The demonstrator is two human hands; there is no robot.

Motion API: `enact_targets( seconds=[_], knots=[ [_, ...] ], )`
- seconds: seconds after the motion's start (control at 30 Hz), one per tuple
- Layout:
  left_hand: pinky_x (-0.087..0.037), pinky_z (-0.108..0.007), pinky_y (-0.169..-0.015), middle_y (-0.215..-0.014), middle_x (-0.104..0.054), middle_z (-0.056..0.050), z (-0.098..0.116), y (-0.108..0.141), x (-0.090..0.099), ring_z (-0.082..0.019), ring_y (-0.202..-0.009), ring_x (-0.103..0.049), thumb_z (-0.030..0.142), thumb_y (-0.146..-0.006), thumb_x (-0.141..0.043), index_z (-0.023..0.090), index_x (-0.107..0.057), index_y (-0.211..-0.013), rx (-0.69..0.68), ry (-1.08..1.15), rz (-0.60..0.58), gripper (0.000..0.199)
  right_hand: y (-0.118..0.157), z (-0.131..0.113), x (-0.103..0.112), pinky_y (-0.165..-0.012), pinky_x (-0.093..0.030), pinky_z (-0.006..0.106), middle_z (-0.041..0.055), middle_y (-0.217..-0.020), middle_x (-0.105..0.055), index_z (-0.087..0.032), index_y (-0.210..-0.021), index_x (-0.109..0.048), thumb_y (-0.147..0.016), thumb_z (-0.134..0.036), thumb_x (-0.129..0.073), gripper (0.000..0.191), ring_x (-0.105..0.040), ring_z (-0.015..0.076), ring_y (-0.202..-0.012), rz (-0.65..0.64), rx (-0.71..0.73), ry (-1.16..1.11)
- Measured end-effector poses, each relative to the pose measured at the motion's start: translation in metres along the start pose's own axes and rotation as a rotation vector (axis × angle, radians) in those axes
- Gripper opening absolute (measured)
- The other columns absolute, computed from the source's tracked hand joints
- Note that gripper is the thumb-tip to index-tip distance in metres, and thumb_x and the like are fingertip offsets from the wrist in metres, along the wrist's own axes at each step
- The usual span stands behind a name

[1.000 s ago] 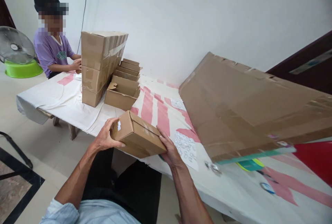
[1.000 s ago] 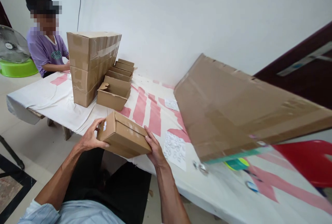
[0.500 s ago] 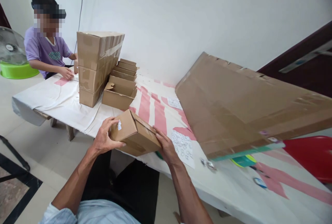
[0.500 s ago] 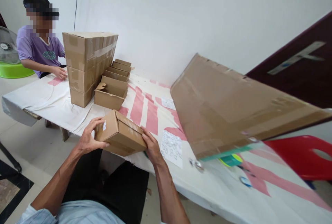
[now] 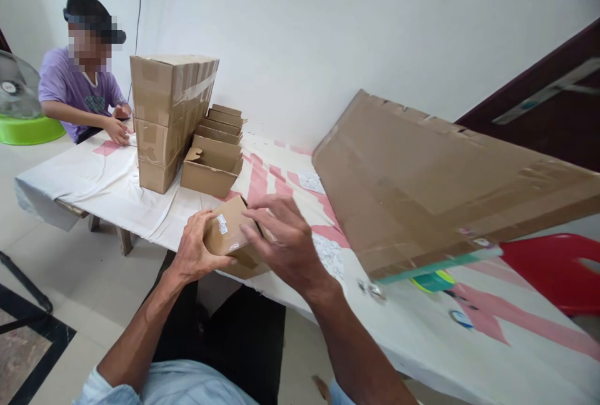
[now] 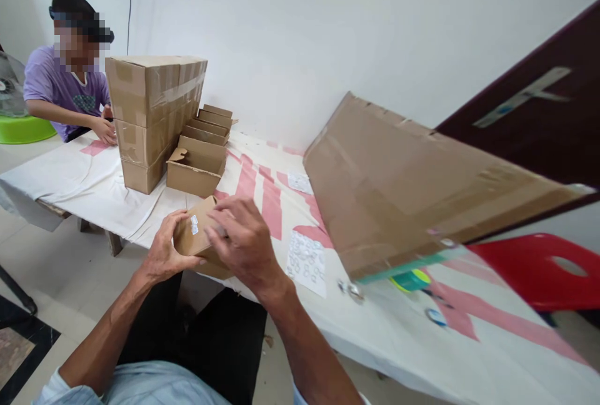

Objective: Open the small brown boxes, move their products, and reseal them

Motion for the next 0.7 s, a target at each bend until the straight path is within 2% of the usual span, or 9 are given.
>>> enact_targets(
  seconds=[0.1, 0.23, 0.47, 0.7],
  knots=[
    [-0.041, -0.060, -0.119, -0.151, -0.055, -0.014, 0.005, 0.000, -0.003, -0.042, -0.142, -0.051, 0.036, -0.054, -0.101, 0.026, -0.054, -0.142, -0.001, -0.017, 0.022, 0.100, -0.014, -0.022, -0.023, -0.098, -0.052, 0.047, 0.0097, -0.105, -0.072, -0.024, -0.098, -0.077, -0.099, -0.019, -0.059, 0.018, -0.059, 0.0295, -0.109, -0.210, 0.155, 0.175],
    [-0.041, -0.061, -0.119, -0.149, -0.057, -0.016, 0.007, 0.001, -0.006, -0.043, -0.144, -0.050, 0.039, -0.055, -0.101, 0.025, -0.054, -0.141, -0.016, -0.019, 0.034, 0.098, -0.013, -0.014, -0.048, -0.090, -0.049, 0.041, 0.0099, -0.098, -0.070, -0.021, -0.089, -0.074, -0.095, -0.018, -0.067, 0.010, -0.057, 0.0278, -0.100, -0.346, 0.198, 0.353],
    [-0.042, -0.062, -0.119, -0.147, -0.058, -0.016, 0.010, -0.001, -0.010, -0.043, -0.142, -0.051, 0.042, -0.061, -0.098, 0.026, -0.054, -0.143, -0.040, -0.027, 0.036, 0.094, -0.011, -0.008, -0.054, -0.085, -0.044, 0.040, 0.0093, -0.089, -0.067, -0.021, -0.078, -0.073, -0.096, -0.014, -0.064, 0.021, -0.055, 0.0264, -0.096, -0.340, 0.192, 0.397],
    [-0.040, -0.062, -0.120, -0.149, -0.058, -0.015, 0.010, -0.001, -0.011, -0.043, -0.143, -0.050, 0.041, -0.057, -0.100, 0.029, -0.054, -0.145, -0.034, -0.027, 0.028, 0.100, -0.012, -0.008, -0.056, -0.085, -0.042, 0.039, 0.0080, -0.086, -0.068, -0.022, -0.074, -0.070, -0.095, -0.013, -0.063, 0.023, -0.055, 0.0260, -0.093, -0.331, 0.194, 0.409]
  ],
)
Point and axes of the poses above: each hand's wrist, its own y-axis away from the middle knuckle, its own x-axis out of the back of the hand, z = x × y, the point moved 6 cm from there along -y, towards the middle knuckle
